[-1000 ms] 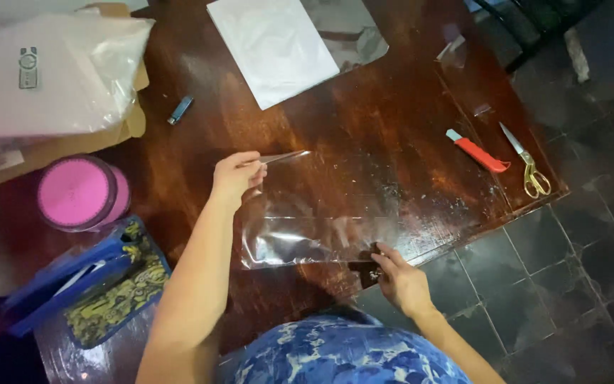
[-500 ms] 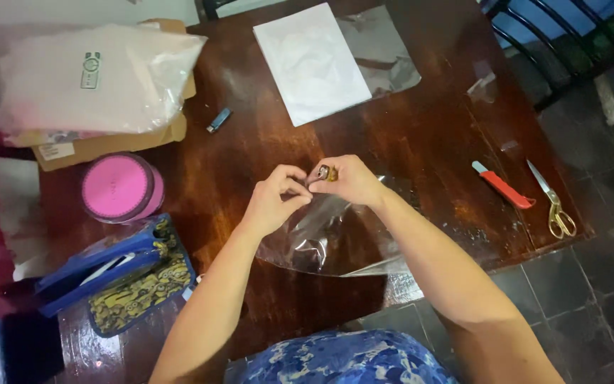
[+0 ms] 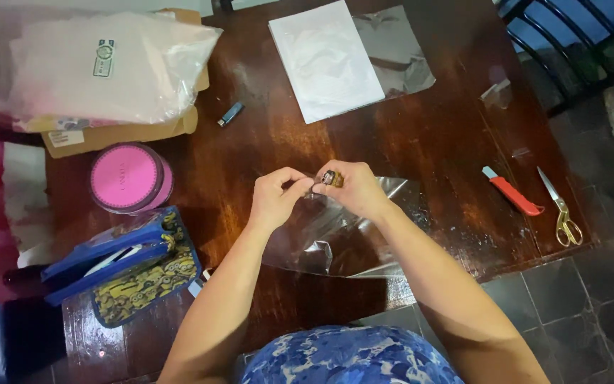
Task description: Manually heat sealing plastic sleeves or packaging sheets using a lighter and aligning printed documents inside them.
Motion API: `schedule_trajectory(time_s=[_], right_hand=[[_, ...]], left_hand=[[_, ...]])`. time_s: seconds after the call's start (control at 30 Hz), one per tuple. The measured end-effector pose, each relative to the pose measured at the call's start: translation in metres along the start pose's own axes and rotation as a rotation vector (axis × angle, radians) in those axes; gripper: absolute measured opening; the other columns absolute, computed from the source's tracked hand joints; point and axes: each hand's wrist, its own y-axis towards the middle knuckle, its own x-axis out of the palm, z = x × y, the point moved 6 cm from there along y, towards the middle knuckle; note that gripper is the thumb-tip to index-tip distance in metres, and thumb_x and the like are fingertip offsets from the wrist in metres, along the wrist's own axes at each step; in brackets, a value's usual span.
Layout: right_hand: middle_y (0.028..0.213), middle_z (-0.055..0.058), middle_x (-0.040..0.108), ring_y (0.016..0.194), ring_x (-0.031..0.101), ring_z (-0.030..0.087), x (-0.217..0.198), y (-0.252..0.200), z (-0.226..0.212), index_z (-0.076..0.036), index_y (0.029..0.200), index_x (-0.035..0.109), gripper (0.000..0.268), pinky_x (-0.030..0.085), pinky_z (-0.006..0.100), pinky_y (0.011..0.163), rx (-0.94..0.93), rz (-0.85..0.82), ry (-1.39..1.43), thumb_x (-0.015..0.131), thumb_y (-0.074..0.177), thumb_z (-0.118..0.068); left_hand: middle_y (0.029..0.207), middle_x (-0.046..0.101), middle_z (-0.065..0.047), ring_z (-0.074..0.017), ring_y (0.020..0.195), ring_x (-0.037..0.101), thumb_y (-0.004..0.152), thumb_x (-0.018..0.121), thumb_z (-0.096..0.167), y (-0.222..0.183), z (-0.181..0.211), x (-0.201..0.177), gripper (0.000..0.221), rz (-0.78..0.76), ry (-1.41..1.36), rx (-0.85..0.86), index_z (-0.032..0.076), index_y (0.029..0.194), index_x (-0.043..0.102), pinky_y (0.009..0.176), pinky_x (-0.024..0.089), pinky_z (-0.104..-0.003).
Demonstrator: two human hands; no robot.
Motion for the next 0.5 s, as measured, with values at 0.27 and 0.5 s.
schedule_trajectory(time_s=[0.27, 0.5], right_hand=[[0.078, 0.009, 0.070, 0.066, 0.066, 0.021, 0.006, -0.010, -0.003, -0.007, 0.091, 0.073, 0.021, 0.052, 0.034, 0.062, -0.104, 0.131, -0.112, 0.085, 0.081, -0.020], [0.082, 0.014, 0.070, 0.074, 0.069, 0.033, 0.011, -0.016, -0.003, -0.007, 0.093, 0.071, 0.021, 0.053, 0.041, 0.066, -0.134, 0.121, -0.146, 0.084, 0.081, -0.018]], left_hand=[[0.091, 0.077, -0.007, -0.0118, 0.083, 0.072, 0.091, 0.073, 0.011, -0.001, 0.006, 0.008, 0.012, 0.011, 0.108, 0.077, 0.002, 0.099, 0.075, 0.077, 0.056, -0.026], [0.092, 0.077, -0.003, -0.0107, 0.081, 0.072, 0.090, 0.070, 0.007, -0.007, 0.011, 0.009, 0.016, -0.057, 0.003, -0.115, 0.005, 0.104, 0.078, 0.076, 0.056, -0.025]])
